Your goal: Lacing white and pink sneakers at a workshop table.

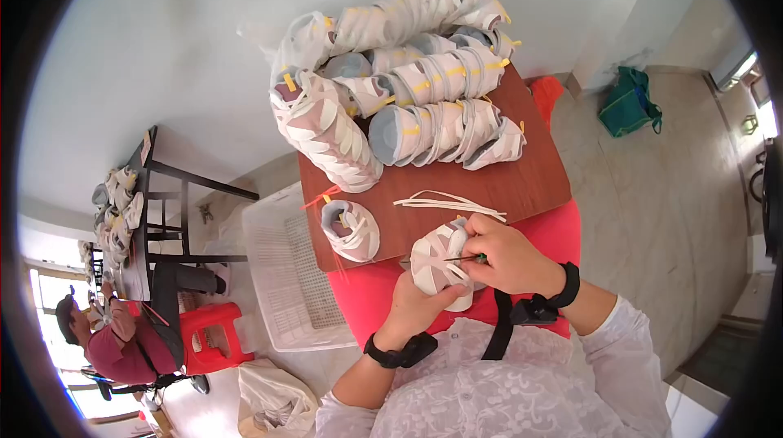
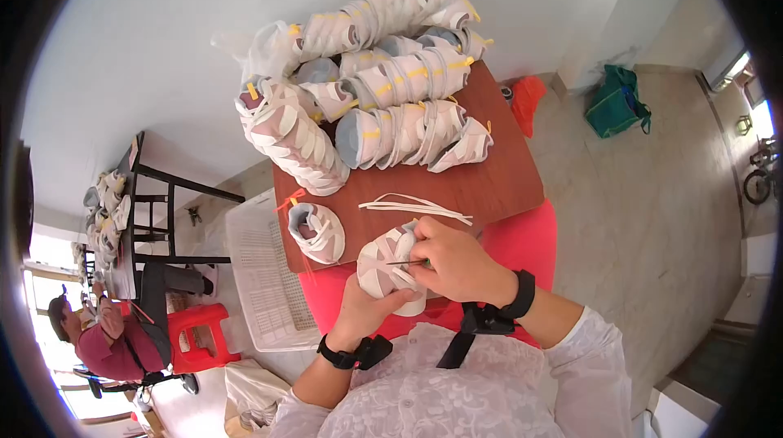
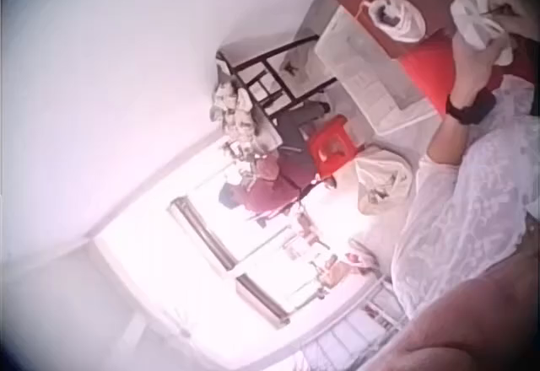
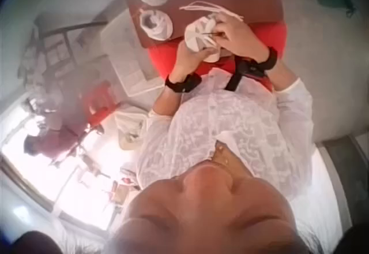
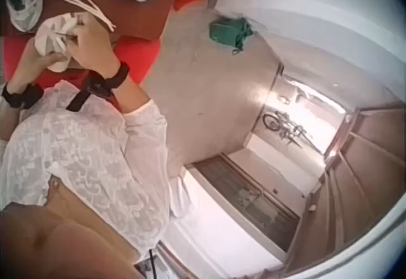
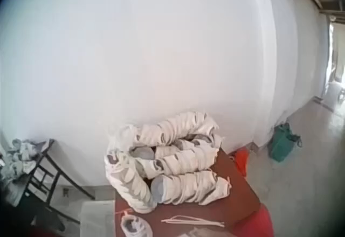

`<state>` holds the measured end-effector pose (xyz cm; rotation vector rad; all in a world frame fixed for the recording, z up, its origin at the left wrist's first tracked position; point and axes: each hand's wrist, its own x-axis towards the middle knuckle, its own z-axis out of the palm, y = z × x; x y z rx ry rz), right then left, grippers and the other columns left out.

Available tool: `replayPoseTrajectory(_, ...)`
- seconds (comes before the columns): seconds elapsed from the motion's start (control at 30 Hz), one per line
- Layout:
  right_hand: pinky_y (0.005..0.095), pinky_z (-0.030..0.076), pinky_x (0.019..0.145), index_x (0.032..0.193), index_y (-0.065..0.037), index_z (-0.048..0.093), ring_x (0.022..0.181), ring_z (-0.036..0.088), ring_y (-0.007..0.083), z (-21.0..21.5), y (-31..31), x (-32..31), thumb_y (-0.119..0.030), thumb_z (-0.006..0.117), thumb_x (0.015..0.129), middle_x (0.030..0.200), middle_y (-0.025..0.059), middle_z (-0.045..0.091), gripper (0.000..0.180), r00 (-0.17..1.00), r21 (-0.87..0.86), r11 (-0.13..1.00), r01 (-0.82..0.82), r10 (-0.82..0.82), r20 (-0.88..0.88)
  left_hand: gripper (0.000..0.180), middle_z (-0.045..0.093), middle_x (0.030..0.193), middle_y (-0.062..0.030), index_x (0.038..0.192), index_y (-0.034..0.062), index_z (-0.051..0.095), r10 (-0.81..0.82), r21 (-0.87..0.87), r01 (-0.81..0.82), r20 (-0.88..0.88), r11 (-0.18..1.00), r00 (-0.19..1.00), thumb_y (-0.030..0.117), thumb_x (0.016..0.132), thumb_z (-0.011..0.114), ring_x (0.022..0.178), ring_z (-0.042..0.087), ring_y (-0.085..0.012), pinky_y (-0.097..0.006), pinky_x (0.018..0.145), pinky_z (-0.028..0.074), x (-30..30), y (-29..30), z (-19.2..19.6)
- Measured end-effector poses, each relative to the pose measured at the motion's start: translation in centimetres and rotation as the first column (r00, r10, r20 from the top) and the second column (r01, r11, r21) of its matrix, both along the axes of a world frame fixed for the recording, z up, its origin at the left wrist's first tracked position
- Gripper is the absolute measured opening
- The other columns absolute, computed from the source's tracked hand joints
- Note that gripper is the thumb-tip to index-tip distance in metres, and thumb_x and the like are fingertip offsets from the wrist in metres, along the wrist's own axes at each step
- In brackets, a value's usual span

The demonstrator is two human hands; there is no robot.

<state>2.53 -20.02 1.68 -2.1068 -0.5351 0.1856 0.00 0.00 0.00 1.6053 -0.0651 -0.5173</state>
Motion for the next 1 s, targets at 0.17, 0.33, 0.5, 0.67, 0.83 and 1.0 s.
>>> replayPoseTrajectory(0.17, 0.0377, 0.047, 0.069, 0.081, 0.001, 0.064, 0.081, 0.058, 0.0277, -0.7, 0.5, 0.0, -0.011, 0.066, 0.077, 0.094, 0.0101, 0.051, 0.013, 0.996, 0.055, 0.995, 0.080, -0.077, -0.044, 0.032, 0.068, 0.096, -0.0043, 0.107, 0.0009, 0.063, 0.002, -0.055, -0.003, -0.022, 0.998, 1.000, 0.007, 0.077, 0.074, 0.088, 0.062, -0.0111, -0.029, 0.079, 0.051, 0.4, 0.1, -0.2)
replayPoseTrajectory(0.33, 0.0359, 0.046, 0.068, 0.081, 0.002, 0.060, 0.080, 0.055, 0.0271, -1.0, 1.2, -0.6, -0.005, 0.065, 0.075, 0.095, 0.0109, 0.049, 0.011, 0.992, 0.092, 0.988, 0.127, -0.125, -0.028, 0.031, 0.068, 0.095, -0.0038, 0.106, 0.0011, 0.063, -0.023, -0.042, 0.022, -0.041, 0.999, 0.999, 0.006, 0.077, 0.073, 0.087, 0.062, -0.0113, -0.029, 0.078, 0.051, 0.3, 0.4, 0.1)
replayPoseTrajectory(0.5, 0.0338, 0.046, 0.067, 0.079, 0.003, 0.056, 0.080, 0.053, 0.0247, -0.9, 1.3, -0.7, -0.001, 0.065, 0.075, 0.094, 0.0109, 0.047, 0.011, 0.994, 0.106, 0.988, 0.113, -0.112, -0.010, 0.033, 0.067, 0.097, -0.0042, 0.108, 0.0010, 0.062, -0.075, 0.005, 0.076, -0.034, 0.997, 0.997, 0.005, 0.077, 0.073, 0.088, 0.062, -0.0117, -0.029, 0.079, 0.051, 0.3, 0.8, 0.6)
replayPoseTrajectory(0.67, 0.0358, 0.045, 0.070, 0.079, 0.001, 0.065, 0.083, 0.056, 0.0272, -1.1, -0.1, 0.8, -0.015, 0.066, 0.078, 0.091, 0.0146, 0.052, 0.017, 0.953, 0.223, 0.972, -0.077, 0.137, -0.269, 0.039, 0.065, 0.104, -0.0054, 0.115, 0.0011, 0.059, -0.079, -0.227, 0.055, -0.098, 0.972, 0.992, 0.003, 0.078, 0.072, 0.094, 0.061, -0.0126, -0.031, 0.082, 0.050, 0.7, 1.4, 0.7)
replayPoseTrajectory(0.83, 0.0323, 0.046, 0.069, 0.084, 0.000, 0.070, 0.076, 0.059, 0.0222, -1.0, -1.3, 2.3, -0.018, 0.068, 0.079, 0.084, 0.0127, 0.061, 0.019, 0.888, 0.143, 0.942, -0.303, 0.334, -0.317, 0.044, 0.065, 0.106, -0.0065, 0.117, 0.0020, 0.058, -0.223, -0.046, 0.220, -0.064, 0.974, 0.973, 0.001, 0.076, 0.073, 0.096, 0.061, -0.0144, -0.032, 0.083, 0.050, 1.5, 2.3, 0.4)
replayPoseTrajectory(1.0, 0.0297, 0.047, 0.069, 0.084, 0.002, 0.068, 0.074, 0.060, 0.0164, -2.4, -0.9, 1.9, -0.016, 0.070, 0.078, 0.081, 0.0085, 0.064, 0.019, 0.795, 0.189, 0.935, -0.299, 0.354, -0.492, 0.045, 0.066, 0.104, -0.0110, 0.115, 0.0031, 0.059, -0.161, 0.153, 0.143, 0.110, 0.978, 0.981, 0.003, 0.072, 0.075, 0.094, 0.064, -0.0229, -0.034, 0.083, 0.050, 1.2, 1.2, 0.6)
